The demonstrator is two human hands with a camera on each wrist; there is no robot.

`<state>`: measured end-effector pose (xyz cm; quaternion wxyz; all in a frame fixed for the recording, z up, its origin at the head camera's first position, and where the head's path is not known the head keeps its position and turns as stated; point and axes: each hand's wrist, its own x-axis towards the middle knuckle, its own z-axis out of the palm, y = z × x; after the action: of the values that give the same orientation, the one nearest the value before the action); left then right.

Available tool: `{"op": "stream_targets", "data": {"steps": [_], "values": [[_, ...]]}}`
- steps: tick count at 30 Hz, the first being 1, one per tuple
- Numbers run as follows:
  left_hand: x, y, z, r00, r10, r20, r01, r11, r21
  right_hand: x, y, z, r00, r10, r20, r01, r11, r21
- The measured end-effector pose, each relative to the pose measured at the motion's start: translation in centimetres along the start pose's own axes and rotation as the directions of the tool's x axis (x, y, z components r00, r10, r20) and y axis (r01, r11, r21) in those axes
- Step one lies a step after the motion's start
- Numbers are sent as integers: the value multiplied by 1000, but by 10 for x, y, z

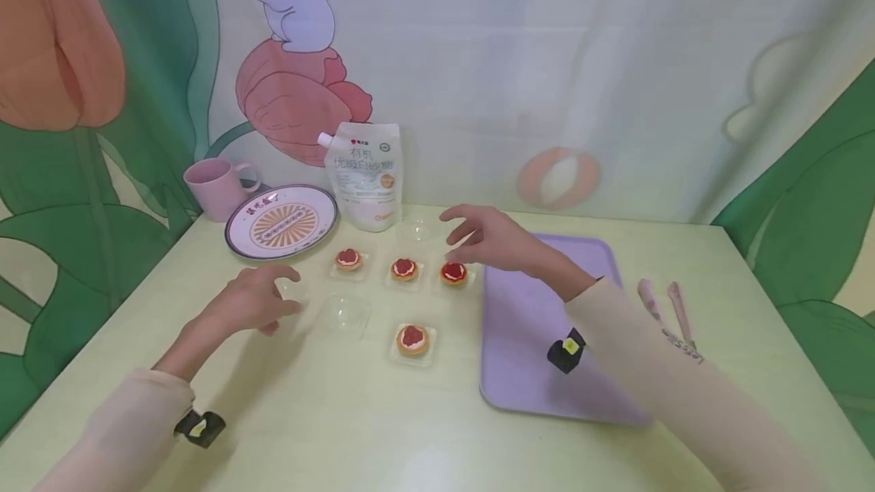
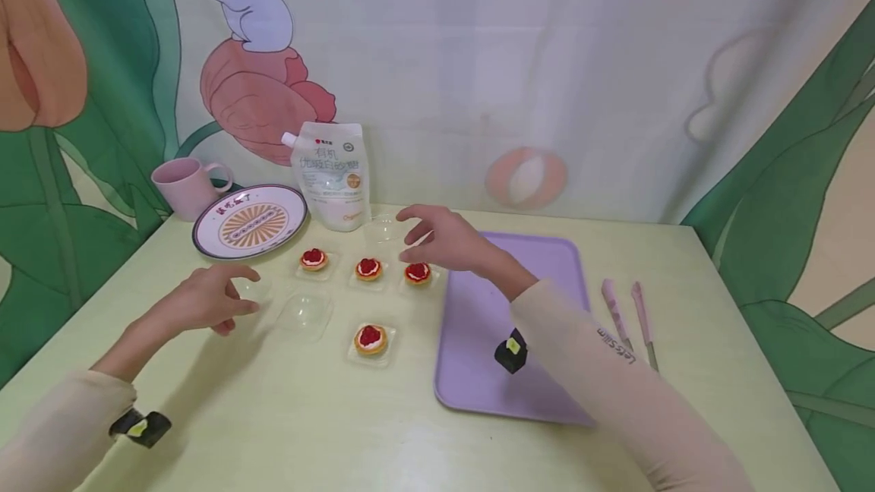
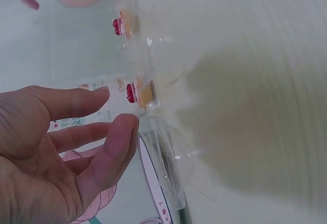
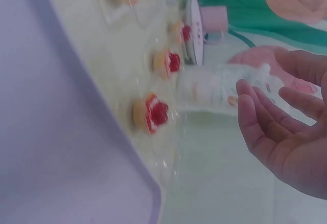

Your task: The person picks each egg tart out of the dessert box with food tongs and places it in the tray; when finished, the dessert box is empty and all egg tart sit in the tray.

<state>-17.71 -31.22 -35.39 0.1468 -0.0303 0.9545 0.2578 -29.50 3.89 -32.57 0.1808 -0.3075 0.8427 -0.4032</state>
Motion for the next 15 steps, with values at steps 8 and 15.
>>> {"op": "stream_targets", "data": {"steps": [8, 15], "values": [[0, -1, -5, 999, 42, -24, -42, 999, -24, -55, 17, -46, 997, 39, -64, -29, 989, 146], [16, -1, -17, 975, 203, -87, -203, 979, 5, -114, 38, -80, 986, 80, -146, -57, 986, 158]]}}
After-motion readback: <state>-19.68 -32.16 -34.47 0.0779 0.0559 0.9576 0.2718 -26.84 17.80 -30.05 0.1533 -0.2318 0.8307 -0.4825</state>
